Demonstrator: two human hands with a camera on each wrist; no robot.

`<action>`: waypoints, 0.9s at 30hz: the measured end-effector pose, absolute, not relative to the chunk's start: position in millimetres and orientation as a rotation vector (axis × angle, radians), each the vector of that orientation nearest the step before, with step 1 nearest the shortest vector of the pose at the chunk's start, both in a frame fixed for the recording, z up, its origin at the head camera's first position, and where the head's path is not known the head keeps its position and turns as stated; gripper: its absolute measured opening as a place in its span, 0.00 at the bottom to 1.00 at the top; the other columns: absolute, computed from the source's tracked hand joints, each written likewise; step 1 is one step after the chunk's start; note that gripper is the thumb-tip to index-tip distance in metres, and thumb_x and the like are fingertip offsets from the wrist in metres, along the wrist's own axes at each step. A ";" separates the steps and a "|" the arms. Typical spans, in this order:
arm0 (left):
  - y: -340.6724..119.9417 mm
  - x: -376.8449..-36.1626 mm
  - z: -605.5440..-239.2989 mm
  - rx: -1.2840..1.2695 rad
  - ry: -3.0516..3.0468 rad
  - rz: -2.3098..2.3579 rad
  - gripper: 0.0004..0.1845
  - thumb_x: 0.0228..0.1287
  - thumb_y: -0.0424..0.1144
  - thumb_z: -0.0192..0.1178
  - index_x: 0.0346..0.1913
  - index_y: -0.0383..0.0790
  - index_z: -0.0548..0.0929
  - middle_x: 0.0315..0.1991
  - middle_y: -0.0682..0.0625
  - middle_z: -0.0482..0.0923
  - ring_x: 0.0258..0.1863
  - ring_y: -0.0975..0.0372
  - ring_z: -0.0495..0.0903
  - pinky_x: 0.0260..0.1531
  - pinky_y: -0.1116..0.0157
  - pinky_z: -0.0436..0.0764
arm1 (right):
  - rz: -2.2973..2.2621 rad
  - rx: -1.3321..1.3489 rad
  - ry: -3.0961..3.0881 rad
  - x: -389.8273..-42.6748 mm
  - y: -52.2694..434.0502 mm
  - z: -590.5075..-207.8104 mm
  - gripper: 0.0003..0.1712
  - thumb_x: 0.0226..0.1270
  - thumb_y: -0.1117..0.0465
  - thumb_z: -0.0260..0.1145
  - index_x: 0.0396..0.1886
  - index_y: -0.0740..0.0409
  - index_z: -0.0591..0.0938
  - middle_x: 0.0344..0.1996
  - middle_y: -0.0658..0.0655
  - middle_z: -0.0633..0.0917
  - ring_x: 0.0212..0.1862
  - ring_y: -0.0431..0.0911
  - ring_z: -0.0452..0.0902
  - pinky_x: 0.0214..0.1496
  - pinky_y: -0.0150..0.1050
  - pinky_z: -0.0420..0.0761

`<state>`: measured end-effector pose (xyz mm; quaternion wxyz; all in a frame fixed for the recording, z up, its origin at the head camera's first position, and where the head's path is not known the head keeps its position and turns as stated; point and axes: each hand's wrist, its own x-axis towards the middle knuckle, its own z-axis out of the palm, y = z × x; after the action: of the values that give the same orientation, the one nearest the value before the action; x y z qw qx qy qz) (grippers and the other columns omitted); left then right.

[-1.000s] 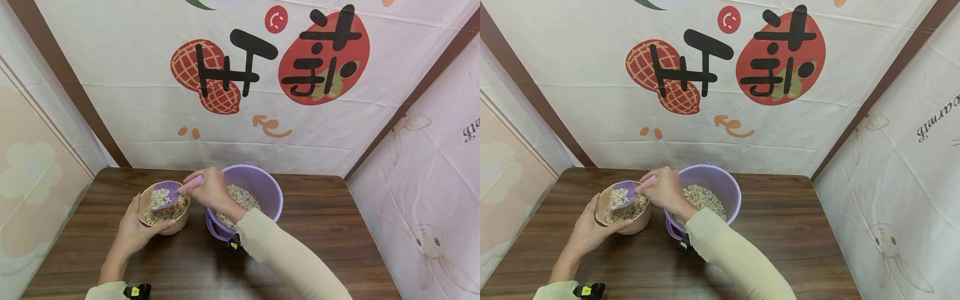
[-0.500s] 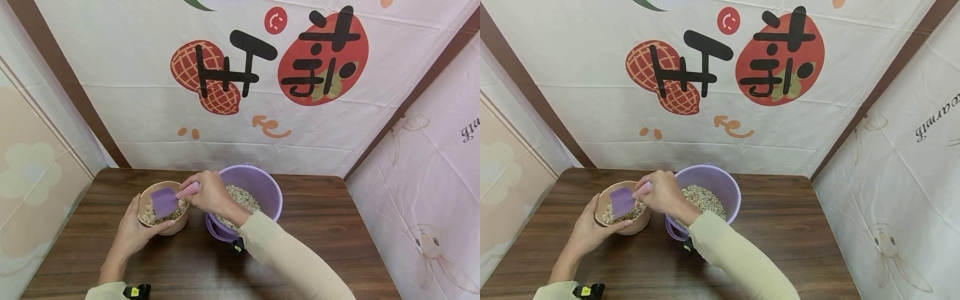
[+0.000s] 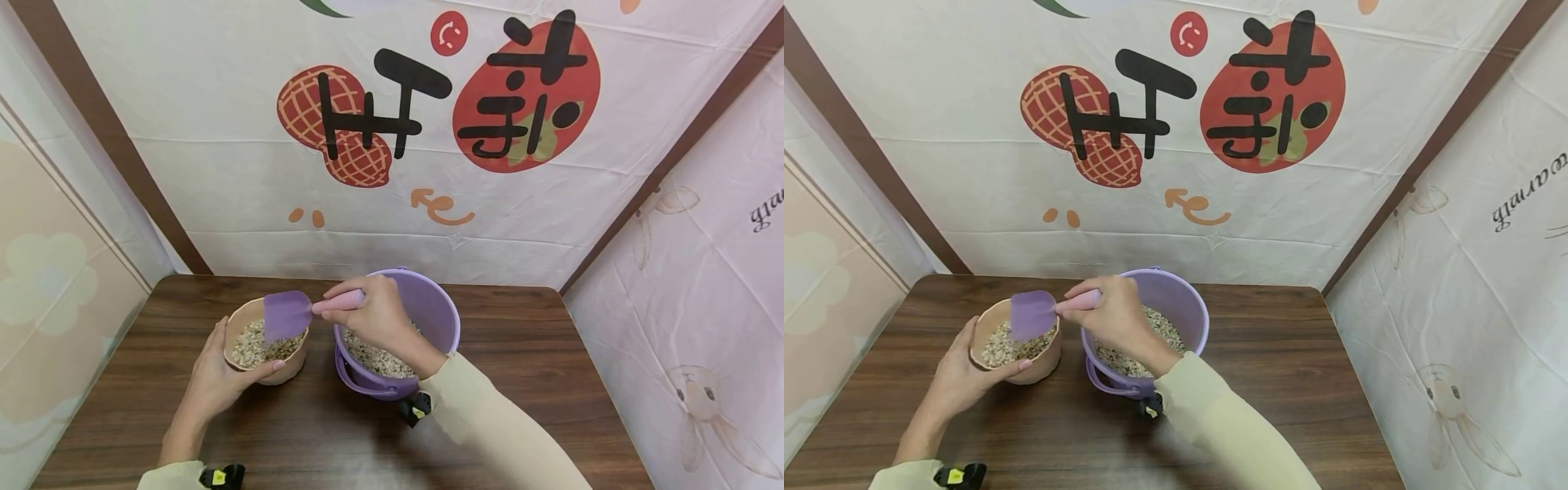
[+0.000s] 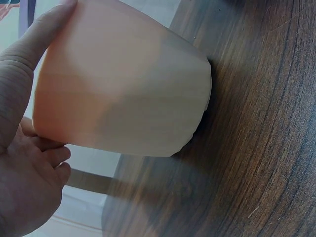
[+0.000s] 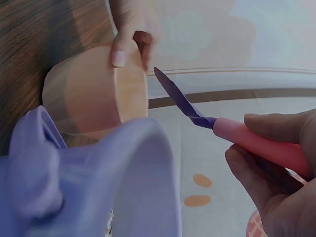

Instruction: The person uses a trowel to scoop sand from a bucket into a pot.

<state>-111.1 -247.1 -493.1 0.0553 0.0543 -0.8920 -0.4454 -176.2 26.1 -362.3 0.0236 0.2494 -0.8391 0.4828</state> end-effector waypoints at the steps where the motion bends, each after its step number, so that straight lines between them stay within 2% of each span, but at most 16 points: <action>1: -247.0 -111.2 -492.8 0.167 -2.710 -1.352 0.74 0.47 0.57 0.81 0.81 0.32 0.37 0.79 0.27 0.40 0.73 0.29 0.48 0.65 0.29 0.55 | 1.532 0.751 -2.579 -175.8 31.0 -362.0 0.11 0.51 0.62 0.83 0.36 0.52 0.93 0.32 0.44 0.91 0.40 0.34 0.84 0.40 0.30 0.82; 6: -246.4 -111.3 -491.6 0.176 -2.719 -1.342 0.73 0.47 0.58 0.80 0.81 0.33 0.37 0.79 0.28 0.40 0.74 0.29 0.47 0.65 0.29 0.55 | 1.797 0.632 -2.457 -174.9 56.1 -363.2 0.12 0.51 0.64 0.83 0.37 0.56 0.93 0.35 0.47 0.91 0.41 0.38 0.85 0.37 0.33 0.83; 10: -245.6 -110.9 -491.8 0.186 -2.734 -1.331 0.74 0.47 0.58 0.80 0.81 0.32 0.37 0.79 0.27 0.40 0.74 0.29 0.47 0.65 0.29 0.56 | 2.036 0.471 -2.370 -172.7 75.5 -363.3 0.15 0.50 0.65 0.83 0.40 0.62 0.92 0.34 0.53 0.91 0.32 0.41 0.84 0.30 0.32 0.81; 14: -245.0 -110.5 -492.2 0.196 -2.741 -1.313 0.74 0.46 0.57 0.81 0.81 0.31 0.37 0.78 0.26 0.41 0.73 0.29 0.49 0.64 0.29 0.57 | 2.154 0.355 -2.302 -169.2 94.1 -364.7 0.17 0.51 0.65 0.83 0.41 0.65 0.91 0.35 0.57 0.91 0.30 0.44 0.86 0.33 0.35 0.85; 17: -245.1 -110.7 -492.3 0.200 -2.743 -1.301 0.74 0.46 0.56 0.81 0.80 0.30 0.38 0.78 0.26 0.42 0.73 0.29 0.50 0.64 0.30 0.58 | 2.227 0.309 -2.228 -165.8 108.1 -367.3 0.19 0.51 0.66 0.82 0.43 0.68 0.90 0.36 0.60 0.91 0.36 0.50 0.89 0.41 0.41 0.88; 21: -245.1 -110.8 -492.2 0.200 -2.743 -1.297 0.74 0.46 0.56 0.81 0.80 0.30 0.38 0.78 0.25 0.43 0.73 0.29 0.51 0.64 0.29 0.59 | 2.269 0.238 -2.167 -161.0 127.5 -372.4 0.22 0.51 0.67 0.82 0.45 0.72 0.88 0.35 0.62 0.90 0.42 0.54 0.89 0.47 0.42 0.87; 27: -245.6 -110.4 -491.2 0.196 -2.745 -1.300 0.73 0.46 0.56 0.81 0.80 0.30 0.38 0.78 0.26 0.42 0.73 0.29 0.51 0.63 0.29 0.59 | 2.295 0.150 -2.127 -155.9 154.5 -382.2 0.25 0.52 0.68 0.82 0.49 0.74 0.85 0.36 0.60 0.91 0.47 0.54 0.88 0.49 0.41 0.86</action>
<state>-110.4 -245.6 -491.2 0.0489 0.0642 -0.9008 -0.4266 -155.9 154.5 -382.2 0.0043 0.0477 -0.6790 0.7326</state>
